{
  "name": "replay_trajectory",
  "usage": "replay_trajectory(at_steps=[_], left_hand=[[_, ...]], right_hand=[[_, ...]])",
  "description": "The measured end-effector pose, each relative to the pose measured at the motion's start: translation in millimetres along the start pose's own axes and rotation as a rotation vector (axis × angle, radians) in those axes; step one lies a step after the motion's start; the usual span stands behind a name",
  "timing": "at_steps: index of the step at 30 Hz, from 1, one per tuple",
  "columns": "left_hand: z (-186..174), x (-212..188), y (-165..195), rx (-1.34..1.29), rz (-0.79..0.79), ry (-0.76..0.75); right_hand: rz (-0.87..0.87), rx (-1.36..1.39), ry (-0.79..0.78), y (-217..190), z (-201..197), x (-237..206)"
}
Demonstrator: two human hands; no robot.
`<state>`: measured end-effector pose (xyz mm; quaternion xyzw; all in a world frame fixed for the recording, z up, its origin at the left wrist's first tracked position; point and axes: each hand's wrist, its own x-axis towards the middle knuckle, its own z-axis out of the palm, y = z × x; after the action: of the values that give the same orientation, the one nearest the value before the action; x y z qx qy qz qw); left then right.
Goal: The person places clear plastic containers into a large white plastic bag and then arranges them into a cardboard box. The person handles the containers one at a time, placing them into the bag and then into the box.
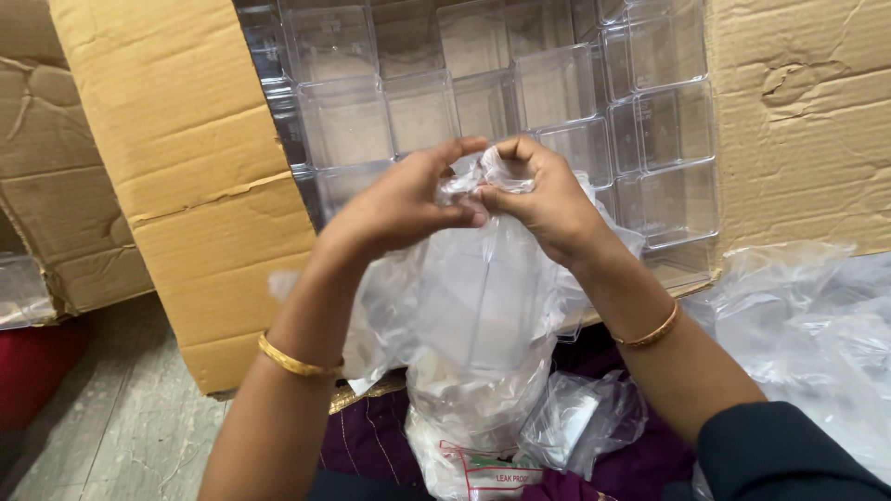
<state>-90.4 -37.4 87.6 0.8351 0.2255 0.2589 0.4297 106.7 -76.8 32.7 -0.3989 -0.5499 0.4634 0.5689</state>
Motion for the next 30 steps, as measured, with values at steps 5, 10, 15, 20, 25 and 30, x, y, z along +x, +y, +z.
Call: replay_trajectory(at_steps=[5, 10, 15, 20, 25, 30], left_hand=[[9.4, -3.1, 0.5, 0.258, -0.147, 0.159], [15.9, -2.6, -5.4, 0.168, -0.179, 0.252], [20.6, -8.1, -8.1, -0.023, 0.059, 0.325], [19.9, -15.2, -4.8, 0.147, -0.023, 0.313], [5.1, -32.2, -5.7, 0.23, -0.113, 0.328], [-14.5, -50.1, -14.5, 0.067, -0.128, 0.321]], right_hand=[[-0.117, -0.018, 0.065, -8.9, 9.2, -3.3], [-0.312, -0.457, 0.015, -29.0, 13.6, -14.3], [-0.48, -0.684, -0.032, -37.8, 13.7, -26.9], [-0.536, -0.745, -0.064, -44.7, 18.0, -30.8], [-0.666, -0.681, -0.023, -71.5, -20.4, -30.4], [0.141, -0.895, 0.144, -65.8, -93.3, -39.6]])
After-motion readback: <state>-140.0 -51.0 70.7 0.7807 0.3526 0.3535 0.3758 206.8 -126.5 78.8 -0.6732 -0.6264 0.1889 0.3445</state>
